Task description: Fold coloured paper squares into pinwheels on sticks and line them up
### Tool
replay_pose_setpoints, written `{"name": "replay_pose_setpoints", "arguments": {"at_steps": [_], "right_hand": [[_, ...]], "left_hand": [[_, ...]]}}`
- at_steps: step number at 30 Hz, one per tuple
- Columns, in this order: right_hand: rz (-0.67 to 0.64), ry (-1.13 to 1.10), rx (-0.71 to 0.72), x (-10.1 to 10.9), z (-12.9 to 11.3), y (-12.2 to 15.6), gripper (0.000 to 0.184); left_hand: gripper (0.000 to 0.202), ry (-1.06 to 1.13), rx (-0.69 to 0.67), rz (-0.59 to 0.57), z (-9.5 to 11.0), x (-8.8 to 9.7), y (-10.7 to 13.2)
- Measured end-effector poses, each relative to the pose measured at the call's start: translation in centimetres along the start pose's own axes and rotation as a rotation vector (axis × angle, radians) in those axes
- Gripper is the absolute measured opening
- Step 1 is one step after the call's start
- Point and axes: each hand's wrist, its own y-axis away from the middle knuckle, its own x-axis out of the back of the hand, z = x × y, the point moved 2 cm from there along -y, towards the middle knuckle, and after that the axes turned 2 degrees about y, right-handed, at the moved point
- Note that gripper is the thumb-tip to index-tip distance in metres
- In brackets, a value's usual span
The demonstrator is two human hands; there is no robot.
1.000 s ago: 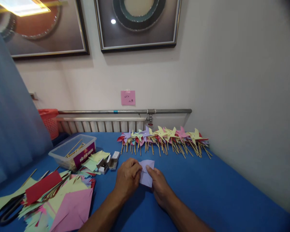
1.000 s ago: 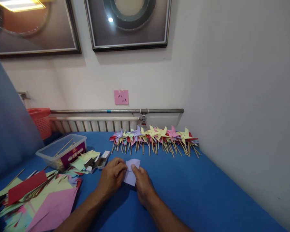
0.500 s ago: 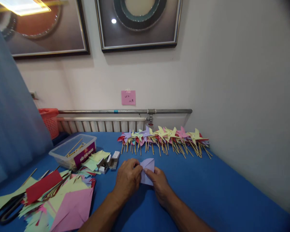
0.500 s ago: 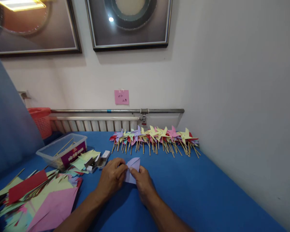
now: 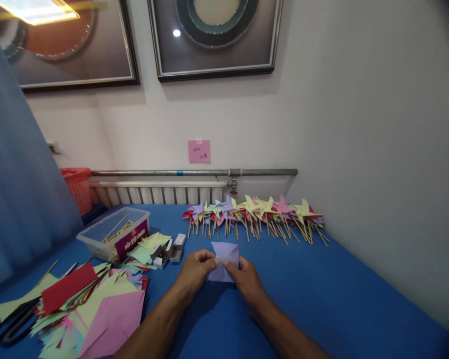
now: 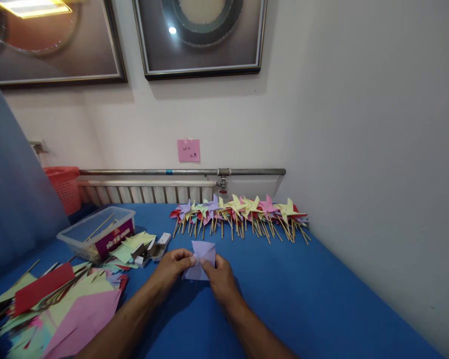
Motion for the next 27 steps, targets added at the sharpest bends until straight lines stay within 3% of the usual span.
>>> {"name": "replay_pose_setpoints", "arguments": {"at_steps": [11, 27], "right_hand": [[-0.083, -0.003, -0.025, -0.3, -0.6, 0.6, 0.044], [-0.053, -0.059, -0.092, -0.2, -1.0, 0.6, 0.045]], "left_hand": [[0.035, 0.04, 0.052, 0.043, -0.2, -0.1, 0.1], [0.04, -0.054, 0.028, 0.014, -0.9, -0.1, -0.4]]}}
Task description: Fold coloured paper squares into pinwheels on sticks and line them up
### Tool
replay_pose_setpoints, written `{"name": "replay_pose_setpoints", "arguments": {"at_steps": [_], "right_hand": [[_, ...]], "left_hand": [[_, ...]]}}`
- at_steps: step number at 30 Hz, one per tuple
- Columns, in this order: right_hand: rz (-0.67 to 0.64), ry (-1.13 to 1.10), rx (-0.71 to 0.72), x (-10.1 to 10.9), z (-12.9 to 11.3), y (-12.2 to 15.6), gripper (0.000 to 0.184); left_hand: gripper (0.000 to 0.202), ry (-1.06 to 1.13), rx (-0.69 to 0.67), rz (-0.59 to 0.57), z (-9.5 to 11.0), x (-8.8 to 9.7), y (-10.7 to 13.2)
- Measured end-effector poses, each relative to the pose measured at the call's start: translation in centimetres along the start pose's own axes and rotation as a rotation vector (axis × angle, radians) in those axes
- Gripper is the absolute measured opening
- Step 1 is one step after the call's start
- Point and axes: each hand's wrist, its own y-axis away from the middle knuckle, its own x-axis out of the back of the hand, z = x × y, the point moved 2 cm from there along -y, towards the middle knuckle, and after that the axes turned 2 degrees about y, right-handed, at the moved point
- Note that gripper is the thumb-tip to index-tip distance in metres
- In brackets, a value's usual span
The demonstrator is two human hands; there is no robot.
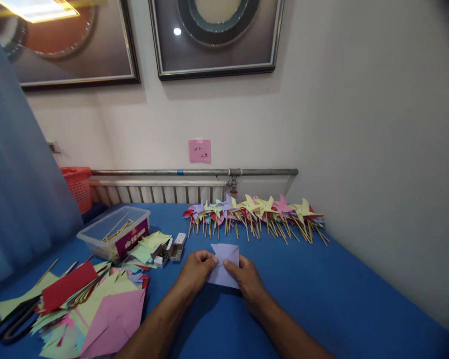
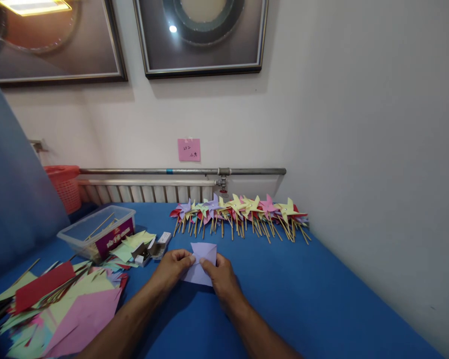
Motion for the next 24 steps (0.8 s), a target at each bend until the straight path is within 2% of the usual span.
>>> {"name": "replay_pose_setpoints", "arguments": {"at_steps": [11, 19, 24], "right_hand": [[0.008, 0.022, -0.004, 0.1, -0.1, 0.0, 0.04], [0.032, 0.023, -0.006, -0.3, -1.4, 1.0, 0.031], [0.019, -0.02, -0.031, -0.5, -1.5, 0.8, 0.031]], "left_hand": [[0.039, -0.006, -0.006, -0.01, -0.5, 0.0, -0.3], [0.038, -0.012, -0.015, -0.008, -0.1, 0.0, 0.0], [0.041, 0.006, 0.015, 0.011, 0.3, -0.1, 0.1]]}}
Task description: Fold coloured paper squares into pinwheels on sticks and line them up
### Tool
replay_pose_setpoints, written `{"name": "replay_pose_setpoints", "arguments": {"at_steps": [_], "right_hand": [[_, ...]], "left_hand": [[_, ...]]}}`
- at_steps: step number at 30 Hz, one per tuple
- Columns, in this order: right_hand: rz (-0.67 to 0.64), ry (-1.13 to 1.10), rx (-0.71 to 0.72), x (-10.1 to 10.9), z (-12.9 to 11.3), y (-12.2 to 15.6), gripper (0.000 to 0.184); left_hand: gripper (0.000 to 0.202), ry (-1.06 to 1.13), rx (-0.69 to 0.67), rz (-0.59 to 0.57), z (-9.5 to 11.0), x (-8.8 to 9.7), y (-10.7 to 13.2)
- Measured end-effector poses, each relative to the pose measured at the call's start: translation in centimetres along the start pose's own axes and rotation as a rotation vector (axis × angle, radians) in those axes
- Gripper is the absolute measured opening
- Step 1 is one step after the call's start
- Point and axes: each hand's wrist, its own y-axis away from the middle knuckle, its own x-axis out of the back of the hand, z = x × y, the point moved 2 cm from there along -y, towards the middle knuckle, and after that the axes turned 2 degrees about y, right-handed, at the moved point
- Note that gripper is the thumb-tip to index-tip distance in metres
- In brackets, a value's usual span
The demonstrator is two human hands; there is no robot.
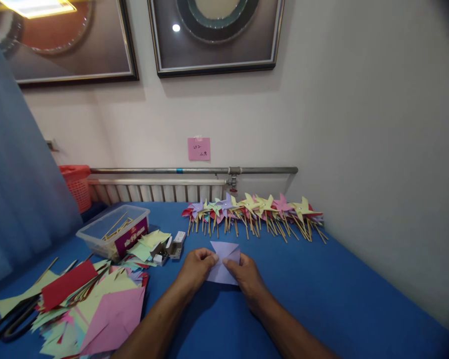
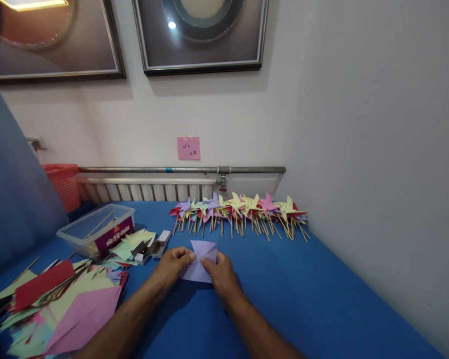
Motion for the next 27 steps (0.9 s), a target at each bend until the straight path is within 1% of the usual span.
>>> {"name": "replay_pose_setpoints", "arguments": {"at_steps": [4, 6, 9, 12, 14, 17, 19, 22, 25, 27], "right_hand": [[0.003, -0.013, 0.017, 0.0, 0.2, -0.1, 0.027], [0.012, -0.02, 0.014, 0.0, 0.3, -0.1, 0.026], [0.04, -0.064, -0.015, 0.1, 0.4, -0.2, 0.029], [0.088, -0.19, -0.041, 0.4, 0.2, -0.3, 0.033], [0.136, -0.285, -0.053, 0.8, -0.1, -0.4, 0.034], [0.192, -0.363, -0.074, 1.2, -0.4, -0.5, 0.033], [0.196, -0.38, -0.083, 1.3, -0.5, -0.5, 0.033], [0.203, -0.381, -0.078, 1.2, -0.3, -0.6, 0.033], [0.225, -0.379, -0.075, 1.2, -0.2, -0.6, 0.032], [0.233, -0.378, -0.091, 1.2, -0.1, -0.6, 0.032]], "left_hand": [[0.043, 0.029, -0.013, -0.018, 0.2, -0.1, 0.2], [0.041, 0.025, -0.038, -0.011, 0.4, 0.0, 0.4], [0.03, -0.022, -0.169, 0.035, 1.0, 0.3, 0.6], [0.023, -0.085, -0.291, 0.06, 1.4, 0.7, 0.6], [0.018, -0.155, -0.308, 0.091, 1.3, 0.9, 0.6], [0.016, -0.225, -0.275, 0.132, 0.6, 0.7, 0.4], [0.018, -0.219, -0.256, 0.118, 0.1, 0.3, 0.4], [0.018, -0.216, -0.272, 0.058, 0.0, -0.4, 0.7], [0.018, -0.261, -0.341, 0.006, 0.4, -1.1, 1.4], [0.019, -0.328, -0.429, -0.035, 0.9, -1.5, 1.9]]}}
